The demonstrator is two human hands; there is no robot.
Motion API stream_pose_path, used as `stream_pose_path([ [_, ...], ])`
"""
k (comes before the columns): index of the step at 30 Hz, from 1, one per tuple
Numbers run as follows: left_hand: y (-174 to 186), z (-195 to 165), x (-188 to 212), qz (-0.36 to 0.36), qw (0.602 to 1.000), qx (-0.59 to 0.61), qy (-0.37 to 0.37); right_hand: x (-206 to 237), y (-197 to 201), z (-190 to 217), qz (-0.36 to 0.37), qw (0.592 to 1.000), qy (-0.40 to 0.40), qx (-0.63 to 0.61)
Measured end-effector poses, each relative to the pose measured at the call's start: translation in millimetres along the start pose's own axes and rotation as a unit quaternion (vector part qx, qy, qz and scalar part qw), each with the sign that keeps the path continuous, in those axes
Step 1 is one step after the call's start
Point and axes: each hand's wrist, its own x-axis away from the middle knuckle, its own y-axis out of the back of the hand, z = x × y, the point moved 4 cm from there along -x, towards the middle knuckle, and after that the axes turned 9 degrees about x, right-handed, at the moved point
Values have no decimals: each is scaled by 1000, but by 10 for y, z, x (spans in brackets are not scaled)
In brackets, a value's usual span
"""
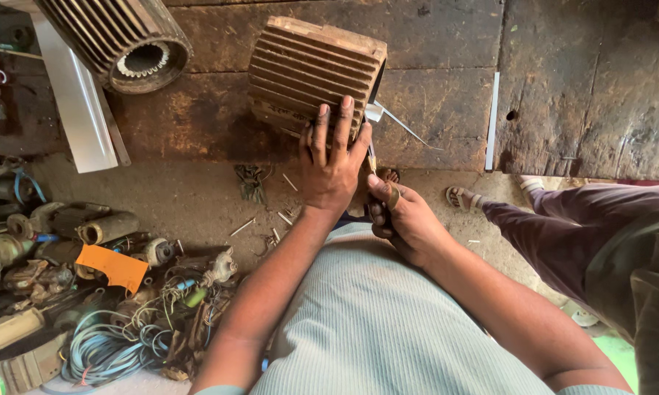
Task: The person inserts white plastic strips into slots on a metal motor housing, trims them with scissors, and applies adhesive from a red cap. The person repeats this process on multiple housings, handling each one individually.
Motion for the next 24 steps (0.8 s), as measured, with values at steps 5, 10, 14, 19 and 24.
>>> stream_pose_path([
  [5,-22,4,17,17,1000,1,0,41,-40,31,-8,1000,-15,-22],
  [10,-49,-1,34,12,1000,-16,-2,107,-70,108,-22,999,-16,-24],
  [14,-68,-10,20,16,1000,-1,5,116,-109,107,0,999,-5,-45],
  [19,59,-6,-51,43,998,49,9,99,101,5,-1,1000,-13,10],
  [24,618,192,23,-36,979,203,-12,260,1028,120,-135,809,133,557],
])
